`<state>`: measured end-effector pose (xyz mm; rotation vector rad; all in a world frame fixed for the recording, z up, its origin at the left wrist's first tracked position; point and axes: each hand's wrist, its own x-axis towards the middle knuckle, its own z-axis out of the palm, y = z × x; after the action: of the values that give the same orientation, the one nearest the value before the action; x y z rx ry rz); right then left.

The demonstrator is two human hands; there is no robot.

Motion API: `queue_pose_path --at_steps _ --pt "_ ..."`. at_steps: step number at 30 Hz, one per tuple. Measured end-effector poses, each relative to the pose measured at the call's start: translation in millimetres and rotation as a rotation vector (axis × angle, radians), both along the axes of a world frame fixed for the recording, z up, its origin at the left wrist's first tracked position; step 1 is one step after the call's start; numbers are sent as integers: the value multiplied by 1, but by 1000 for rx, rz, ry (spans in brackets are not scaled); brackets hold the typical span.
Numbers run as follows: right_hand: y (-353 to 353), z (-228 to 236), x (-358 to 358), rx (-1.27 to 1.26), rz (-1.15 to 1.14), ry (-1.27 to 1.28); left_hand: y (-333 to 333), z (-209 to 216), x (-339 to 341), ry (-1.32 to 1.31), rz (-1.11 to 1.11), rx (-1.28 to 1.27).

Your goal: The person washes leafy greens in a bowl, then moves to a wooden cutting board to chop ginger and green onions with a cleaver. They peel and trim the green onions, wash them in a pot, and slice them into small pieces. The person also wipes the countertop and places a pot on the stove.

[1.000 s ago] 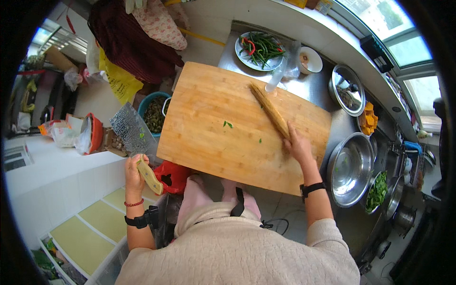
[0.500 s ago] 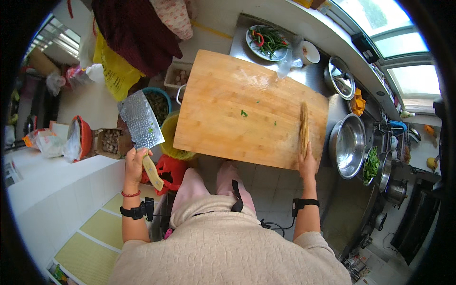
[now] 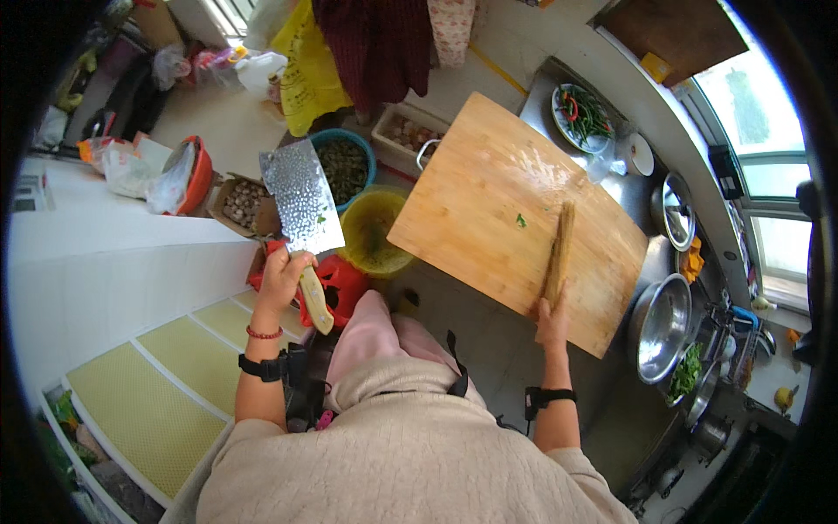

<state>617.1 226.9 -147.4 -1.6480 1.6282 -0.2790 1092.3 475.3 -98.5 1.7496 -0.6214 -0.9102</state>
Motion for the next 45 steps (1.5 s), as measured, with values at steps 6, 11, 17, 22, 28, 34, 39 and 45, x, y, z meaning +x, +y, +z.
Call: queue_pose_path --at_steps 6,11,17,22,28,34,39,45 --pt "17 -5 -59 -148 -174 436 20 4 -23 10 93 -54" --pt "18 -25 -17 -90 33 518 23 7 -33 -25 29 -42" --pt "32 -15 114 -207 500 308 17 13 -36 26 3 -59" --pt "59 5 182 -214 675 198 11 24 -29 -21 -59 -21" --pt "66 34 227 -163 767 207 0 24 -20 -32 -84 -117" --pt "52 72 257 -131 801 300 -2 19 -14 4 -83 -137" --pt "35 89 278 -57 896 540 -4 14 -5 7 -118 -119" --pt "33 100 273 8 909 555 -12 -7 2 59 -185 -119"
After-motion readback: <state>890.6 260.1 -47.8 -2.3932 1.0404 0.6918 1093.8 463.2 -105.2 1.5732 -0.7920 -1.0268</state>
